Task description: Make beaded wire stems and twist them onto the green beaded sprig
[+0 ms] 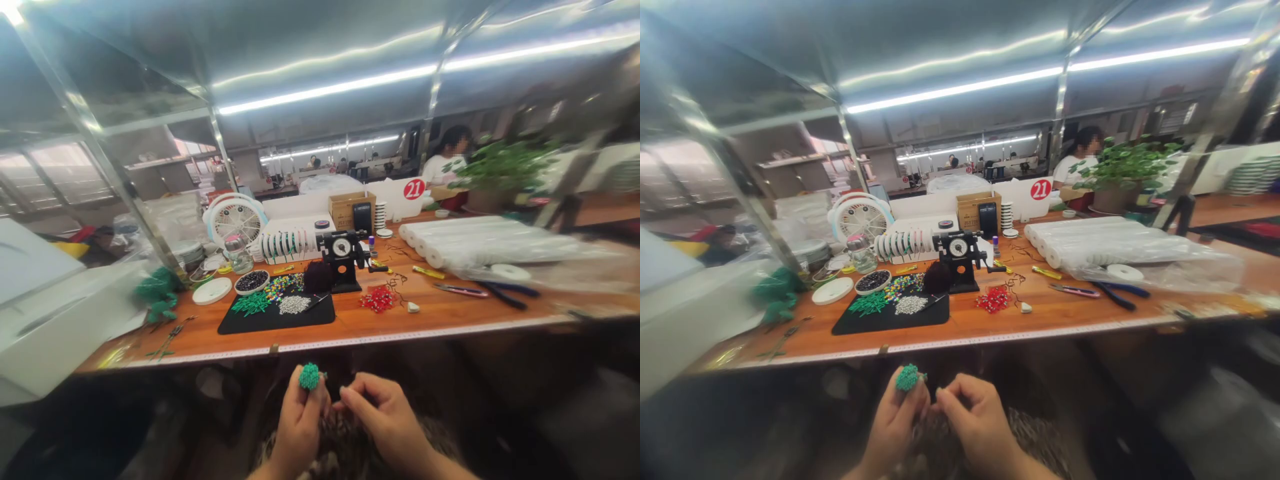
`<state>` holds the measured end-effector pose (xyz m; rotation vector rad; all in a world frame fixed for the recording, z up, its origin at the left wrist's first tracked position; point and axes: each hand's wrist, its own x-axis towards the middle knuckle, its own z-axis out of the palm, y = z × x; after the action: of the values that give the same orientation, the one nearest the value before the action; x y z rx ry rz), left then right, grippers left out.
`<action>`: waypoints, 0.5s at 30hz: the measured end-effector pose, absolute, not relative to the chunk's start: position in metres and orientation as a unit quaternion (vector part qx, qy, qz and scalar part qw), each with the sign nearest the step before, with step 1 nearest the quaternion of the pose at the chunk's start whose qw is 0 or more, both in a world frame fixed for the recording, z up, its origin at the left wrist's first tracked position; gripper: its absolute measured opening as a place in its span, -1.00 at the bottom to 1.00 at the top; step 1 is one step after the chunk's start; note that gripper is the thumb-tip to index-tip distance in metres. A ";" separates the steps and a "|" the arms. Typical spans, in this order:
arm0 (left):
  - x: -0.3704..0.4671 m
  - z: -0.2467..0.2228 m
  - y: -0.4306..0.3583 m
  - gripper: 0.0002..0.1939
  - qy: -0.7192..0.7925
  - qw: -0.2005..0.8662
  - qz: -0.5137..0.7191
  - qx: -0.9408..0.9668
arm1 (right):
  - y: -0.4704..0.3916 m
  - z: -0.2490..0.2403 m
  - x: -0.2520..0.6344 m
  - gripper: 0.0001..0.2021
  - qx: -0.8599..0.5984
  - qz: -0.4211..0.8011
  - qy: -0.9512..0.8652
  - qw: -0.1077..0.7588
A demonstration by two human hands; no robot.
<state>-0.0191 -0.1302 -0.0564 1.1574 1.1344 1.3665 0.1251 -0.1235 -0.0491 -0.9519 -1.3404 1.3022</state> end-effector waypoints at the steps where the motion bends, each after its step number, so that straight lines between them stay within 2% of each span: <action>1: -0.020 -0.055 -0.130 -0.70 0.472 0.489 0.560 0.474 | -0.123 -0.050 0.125 -0.67 -0.400 0.530 -0.562 0.494; 4: -0.022 -0.046 -0.129 -0.69 0.493 0.484 0.537 0.484 | -0.121 -0.048 0.126 -0.70 -0.413 0.521 -0.574 0.477; 7: -0.022 -0.039 -0.129 -0.67 0.500 0.489 0.498 0.513 | -0.117 -0.045 0.125 -0.85 -0.408 0.535 -0.573 0.468; 11: -0.019 -0.044 -0.131 -0.69 0.474 0.549 0.493 0.480 | -0.115 -0.048 0.124 -0.82 -0.420 0.521 -0.593 0.448; 15: -0.016 -0.054 -0.129 -0.65 0.471 0.608 0.518 0.373 | -0.119 -0.059 0.123 -0.81 -0.424 0.425 -0.691 0.404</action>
<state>-0.0161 -0.1295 -0.0542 0.8618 1.0891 1.1974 0.1234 -0.1191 -0.0587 -1.0714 -1.7441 1.0726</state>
